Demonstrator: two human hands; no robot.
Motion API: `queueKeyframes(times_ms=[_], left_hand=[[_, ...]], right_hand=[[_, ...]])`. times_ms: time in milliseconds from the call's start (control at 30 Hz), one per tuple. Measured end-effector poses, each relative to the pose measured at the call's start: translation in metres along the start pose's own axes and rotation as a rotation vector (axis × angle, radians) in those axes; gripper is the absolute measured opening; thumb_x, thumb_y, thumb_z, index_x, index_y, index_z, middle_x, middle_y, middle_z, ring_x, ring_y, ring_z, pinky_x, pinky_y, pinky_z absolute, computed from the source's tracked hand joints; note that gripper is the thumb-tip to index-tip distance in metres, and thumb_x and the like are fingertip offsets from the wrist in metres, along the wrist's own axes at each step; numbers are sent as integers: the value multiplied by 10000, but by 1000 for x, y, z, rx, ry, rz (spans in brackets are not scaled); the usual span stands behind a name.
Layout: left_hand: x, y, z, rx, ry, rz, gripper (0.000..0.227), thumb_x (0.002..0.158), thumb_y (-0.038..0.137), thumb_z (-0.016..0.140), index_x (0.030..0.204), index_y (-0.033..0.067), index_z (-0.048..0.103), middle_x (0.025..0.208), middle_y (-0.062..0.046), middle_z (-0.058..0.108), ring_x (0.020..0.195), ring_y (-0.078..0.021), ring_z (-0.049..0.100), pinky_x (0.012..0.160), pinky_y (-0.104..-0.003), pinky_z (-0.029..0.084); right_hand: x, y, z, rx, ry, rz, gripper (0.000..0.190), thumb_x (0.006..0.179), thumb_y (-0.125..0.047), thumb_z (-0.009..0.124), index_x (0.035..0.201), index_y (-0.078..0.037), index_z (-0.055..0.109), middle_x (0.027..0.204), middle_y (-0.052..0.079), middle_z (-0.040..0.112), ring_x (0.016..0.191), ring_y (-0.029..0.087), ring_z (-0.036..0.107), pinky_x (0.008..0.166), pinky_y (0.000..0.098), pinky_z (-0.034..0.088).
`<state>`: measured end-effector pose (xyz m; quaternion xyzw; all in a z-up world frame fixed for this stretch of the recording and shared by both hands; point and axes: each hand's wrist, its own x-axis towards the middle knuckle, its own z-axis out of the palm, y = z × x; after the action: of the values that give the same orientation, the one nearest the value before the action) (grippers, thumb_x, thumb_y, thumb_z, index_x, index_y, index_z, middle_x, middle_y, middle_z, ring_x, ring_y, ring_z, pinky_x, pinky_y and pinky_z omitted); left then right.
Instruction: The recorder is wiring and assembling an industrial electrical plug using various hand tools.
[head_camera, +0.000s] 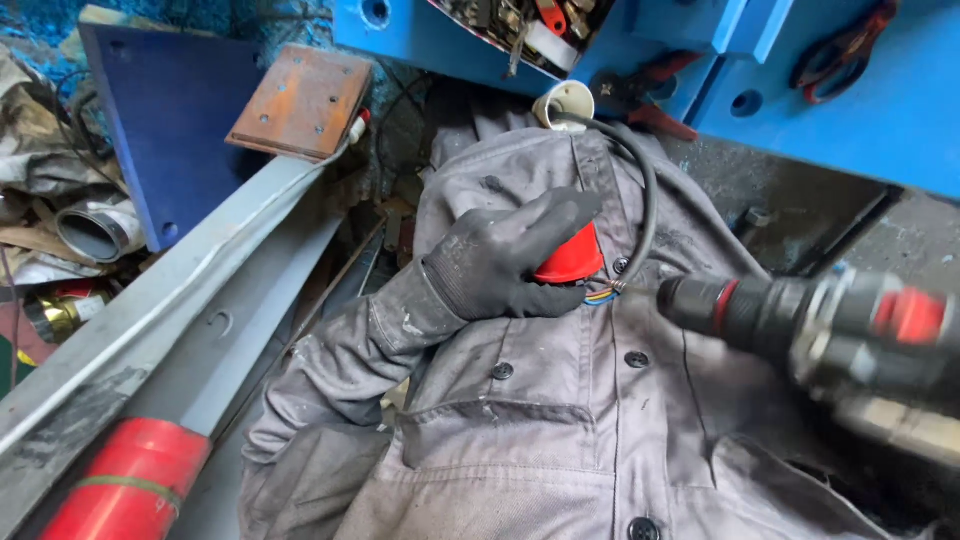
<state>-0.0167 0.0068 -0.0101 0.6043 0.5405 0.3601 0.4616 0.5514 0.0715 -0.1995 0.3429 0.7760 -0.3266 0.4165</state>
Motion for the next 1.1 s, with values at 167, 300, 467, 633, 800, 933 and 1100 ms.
queueKeyframes(times_ms=[167, 300, 467, 633, 800, 933, 1100], left_hand=[[-3, -7, -2, -2, 25, -29, 802, 839, 423, 861, 1436, 7, 523, 1364, -225, 624, 1050, -301, 731, 883, -366, 614], [-5, -6, -2, 5, 82, 9, 762, 879, 388, 835, 1459, 13, 512, 1366, -193, 644, 1135, -294, 733, 916, -347, 626], [1, -3, -8, 11, 24, -35, 745, 887, 406, 838, 1439, 8, 536, 1344, -185, 647, 1087, -281, 740, 904, -347, 625], [0, -3, -8, 8, 53, 13, 766, 885, 415, 827, 1446, -5, 516, 1380, -197, 625, 1151, -287, 733, 963, -340, 619], [-1, -8, -6, 19, 46, 25, 783, 912, 458, 827, 1462, -3, 512, 1357, -195, 635, 1157, -289, 737, 979, -345, 621], [0, -8, -5, 13, 47, 19, 808, 906, 459, 820, 1475, -11, 493, 1374, -214, 621, 1167, -304, 729, 956, -353, 622], [0, -8, -4, -10, -4, -40, 832, 889, 464, 821, 1476, -19, 484, 1355, -222, 624, 1111, -310, 732, 918, -368, 627]], right_hand=[[2, 0, 0, -21, -53, -19, 297, 861, -254, 664, 1129, -130, 699, 1032, 143, 735, 987, 343, 699, 847, 463, 545], [4, -7, 6, -27, -90, -39, 280, 868, -252, 655, 1115, -130, 706, 1025, 143, 737, 982, 342, 701, 845, 462, 546], [13, -16, 16, -24, -104, -37, 261, 877, -250, 643, 1097, -131, 714, 1016, 144, 740, 977, 342, 703, 843, 462, 547], [5, -32, 38, -20, -174, -55, 245, 886, -249, 631, 1080, -131, 723, 1007, 144, 742, 972, 341, 705, 842, 461, 548], [17, -29, 42, -29, -207, -60, 233, 895, -247, 618, 1062, -130, 731, 998, 145, 745, 966, 340, 708, 840, 460, 549], [53, 1, 47, -37, -237, -67, 226, 902, -245, 609, 1048, -130, 738, 991, 145, 747, 962, 339, 710, 838, 460, 550], [70, 4, 80, -45, -285, -77, 222, 911, -243, 597, 1030, -130, 747, 982, 146, 749, 957, 339, 712, 837, 459, 551]])
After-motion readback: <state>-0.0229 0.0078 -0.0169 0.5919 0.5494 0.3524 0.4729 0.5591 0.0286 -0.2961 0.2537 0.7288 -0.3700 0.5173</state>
